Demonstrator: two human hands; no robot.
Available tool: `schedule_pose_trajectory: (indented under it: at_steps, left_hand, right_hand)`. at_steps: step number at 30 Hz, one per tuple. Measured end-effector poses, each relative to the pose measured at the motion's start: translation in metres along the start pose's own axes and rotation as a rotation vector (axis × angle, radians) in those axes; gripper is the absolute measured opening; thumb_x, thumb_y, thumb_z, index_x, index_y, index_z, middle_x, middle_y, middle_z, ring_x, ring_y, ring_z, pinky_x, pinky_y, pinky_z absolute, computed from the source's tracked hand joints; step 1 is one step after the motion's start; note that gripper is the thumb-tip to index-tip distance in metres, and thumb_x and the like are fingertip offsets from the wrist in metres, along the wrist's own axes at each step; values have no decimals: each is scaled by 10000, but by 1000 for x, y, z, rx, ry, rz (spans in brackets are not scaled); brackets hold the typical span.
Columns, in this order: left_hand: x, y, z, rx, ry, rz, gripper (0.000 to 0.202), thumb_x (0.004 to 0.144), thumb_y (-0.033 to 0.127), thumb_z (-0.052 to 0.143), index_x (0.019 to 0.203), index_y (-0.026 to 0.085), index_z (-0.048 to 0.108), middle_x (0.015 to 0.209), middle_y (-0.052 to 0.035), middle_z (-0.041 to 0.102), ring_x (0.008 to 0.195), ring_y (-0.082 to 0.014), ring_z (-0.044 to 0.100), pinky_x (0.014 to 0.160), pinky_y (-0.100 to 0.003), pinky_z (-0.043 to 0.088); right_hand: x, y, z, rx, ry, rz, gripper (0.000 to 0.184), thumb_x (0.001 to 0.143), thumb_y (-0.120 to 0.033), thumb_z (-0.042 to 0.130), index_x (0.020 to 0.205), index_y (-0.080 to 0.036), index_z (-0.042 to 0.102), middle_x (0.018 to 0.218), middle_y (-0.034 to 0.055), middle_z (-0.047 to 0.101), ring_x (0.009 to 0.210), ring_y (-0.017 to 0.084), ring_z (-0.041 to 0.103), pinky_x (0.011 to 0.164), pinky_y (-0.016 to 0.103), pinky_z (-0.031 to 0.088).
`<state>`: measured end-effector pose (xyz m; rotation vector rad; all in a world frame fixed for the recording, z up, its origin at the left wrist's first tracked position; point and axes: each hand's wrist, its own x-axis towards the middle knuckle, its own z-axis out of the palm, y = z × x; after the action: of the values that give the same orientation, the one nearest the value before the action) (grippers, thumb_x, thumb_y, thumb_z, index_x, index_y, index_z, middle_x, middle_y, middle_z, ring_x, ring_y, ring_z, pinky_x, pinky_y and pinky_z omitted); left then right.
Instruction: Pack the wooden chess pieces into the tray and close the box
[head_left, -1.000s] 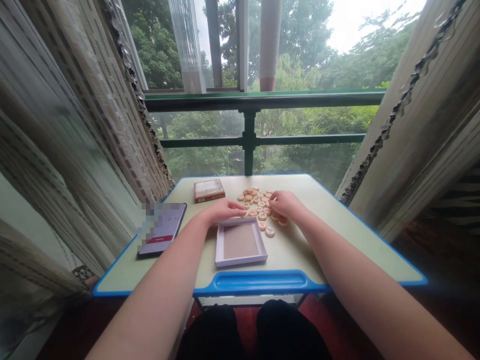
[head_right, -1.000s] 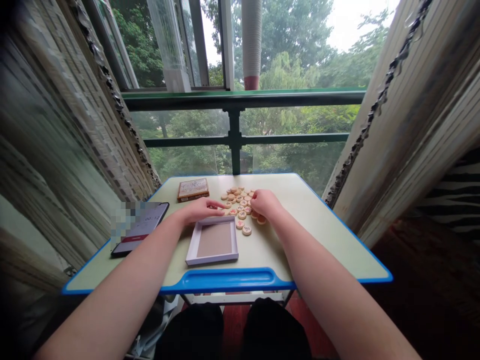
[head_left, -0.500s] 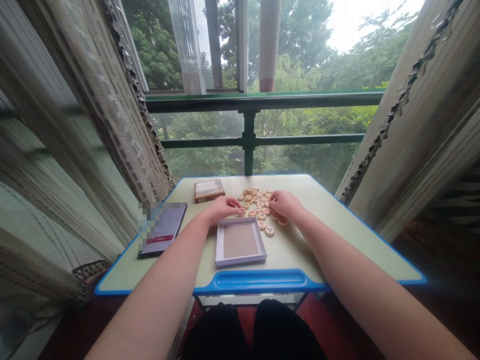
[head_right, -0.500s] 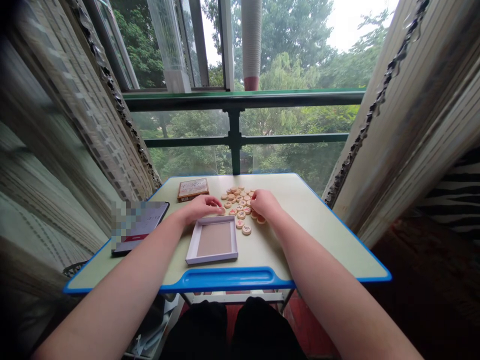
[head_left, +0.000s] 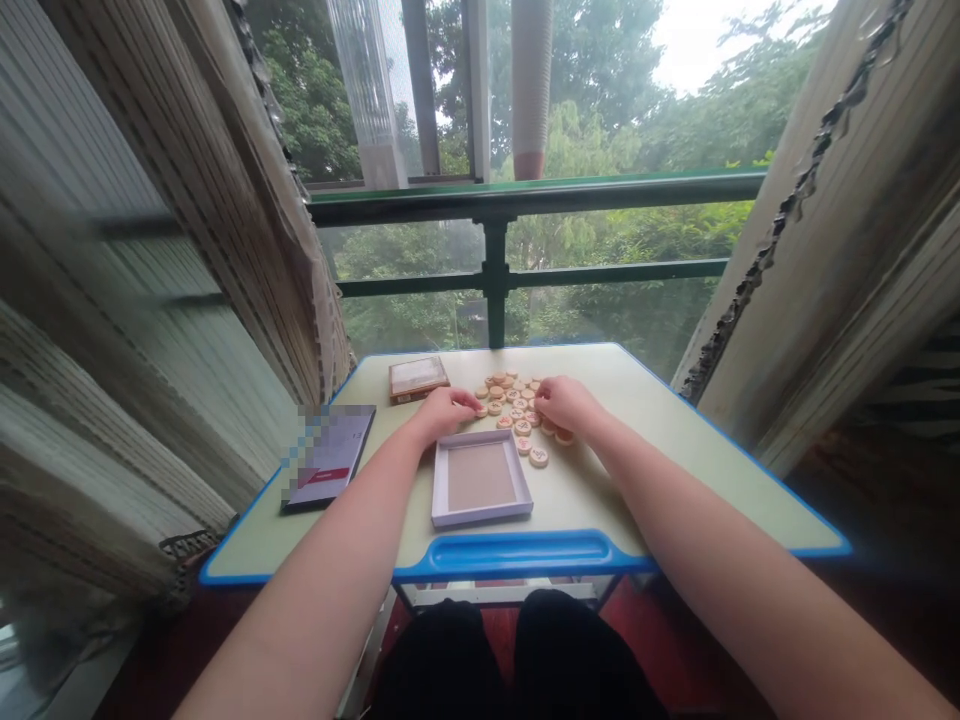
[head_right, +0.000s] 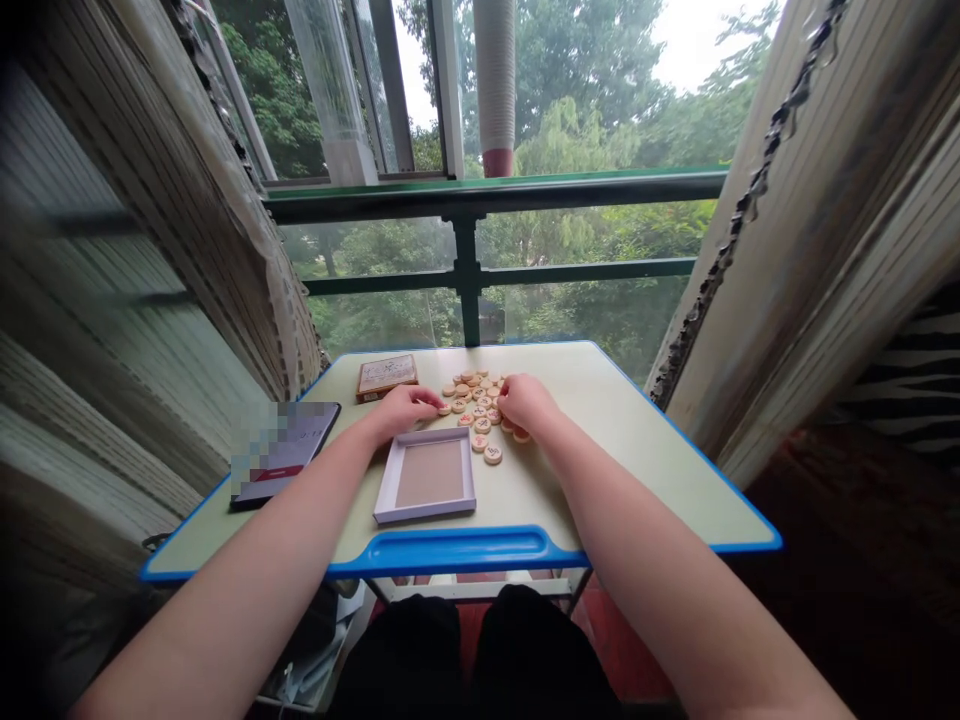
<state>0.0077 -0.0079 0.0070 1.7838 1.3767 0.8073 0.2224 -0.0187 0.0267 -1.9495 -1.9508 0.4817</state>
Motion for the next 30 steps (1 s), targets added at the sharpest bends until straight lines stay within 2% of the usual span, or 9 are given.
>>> schedule_pose_trajectory:
  at_steps: [3, 8, 10, 13, 15, 18, 22, 27, 30]
  left_hand:
    - [-1, 1, 0, -38, -3, -25, 279, 596, 261, 614, 836, 141, 691, 720, -28, 641, 563, -107, 489, 525, -234, 360]
    - [3, -2, 1, -66, 60, 9, 320, 589, 233, 618, 891, 138, 662, 828, -50, 663, 721, -150, 564, 653, -251, 420]
    - [5, -4, 2, -50, 58, 7, 313, 591, 234, 623, 886, 139, 662, 845, -58, 668, 748, -165, 576, 681, -264, 428]
    - [7, -7, 3, -28, 59, 22, 296, 606, 232, 622, 885, 143, 667, 885, -67, 671, 786, -175, 581, 723, -276, 429]
    - [8, -8, 3, -21, 66, 30, 318, 625, 256, 622, 920, 146, 664, 895, -68, 668, 780, -171, 577, 719, -277, 429]
    - [8, -9, 4, -37, 60, 29, 348, 644, 302, 621, 955, 149, 653, 895, -67, 659, 768, -160, 570, 672, -261, 431]
    - [6, -5, 5, -61, 73, -15, 335, 640, 324, 619, 920, 142, 650, 819, -60, 647, 666, -135, 547, 547, -229, 396]
    - [5, -4, 4, -25, 51, -16, 286, 634, 384, 605, 758, 131, 648, 656, -25, 601, 562, -106, 478, 521, -226, 350]
    - [7, -7, 3, 0, 56, -18, 256, 630, 392, 595, 636, 137, 613, 590, -5, 566, 536, -99, 450, 529, -233, 343]
  right_hand:
    - [-2, -1, 0, -16, 6, -48, 169, 745, -154, 484, 793, -152, 647, 581, 15, 648, 369, 79, 495, 455, 188, 371]
    - [-5, -3, -3, 2, -75, -52, 202, 795, -230, 470, 775, -145, 652, 606, 20, 636, 348, 68, 477, 410, 182, 351]
    - [-5, -3, -3, -21, -63, -60, 223, 810, -264, 465, 806, -152, 659, 736, 45, 655, 383, 66, 500, 421, 186, 359]
    - [-1, -2, 0, -99, 48, -82, 228, 802, -275, 493, 914, -171, 661, 984, 91, 619, 508, 77, 554, 487, 193, 386]
    - [3, -1, 2, -128, 92, -91, 258, 795, -272, 511, 986, -171, 651, 1054, 113, 585, 598, 99, 576, 536, 196, 398]
    - [5, 0, 4, -116, 87, -105, 267, 792, -255, 525, 1011, -168, 650, 1025, 107, 597, 685, 125, 587, 592, 198, 405]
    - [4, -1, 5, -84, 56, -148, 187, 780, -217, 559, 921, -188, 679, 961, 63, 635, 704, 117, 586, 615, 183, 401]
    - [0, -2, 5, -2, -30, -147, 213, 833, -226, 485, 965, -201, 651, 776, 15, 668, 436, 63, 503, 457, 179, 365]
    - [-1, -1, 4, 118, -79, -91, 239, 847, -259, 465, 1019, -198, 619, 726, 9, 666, 364, 61, 467, 384, 181, 334]
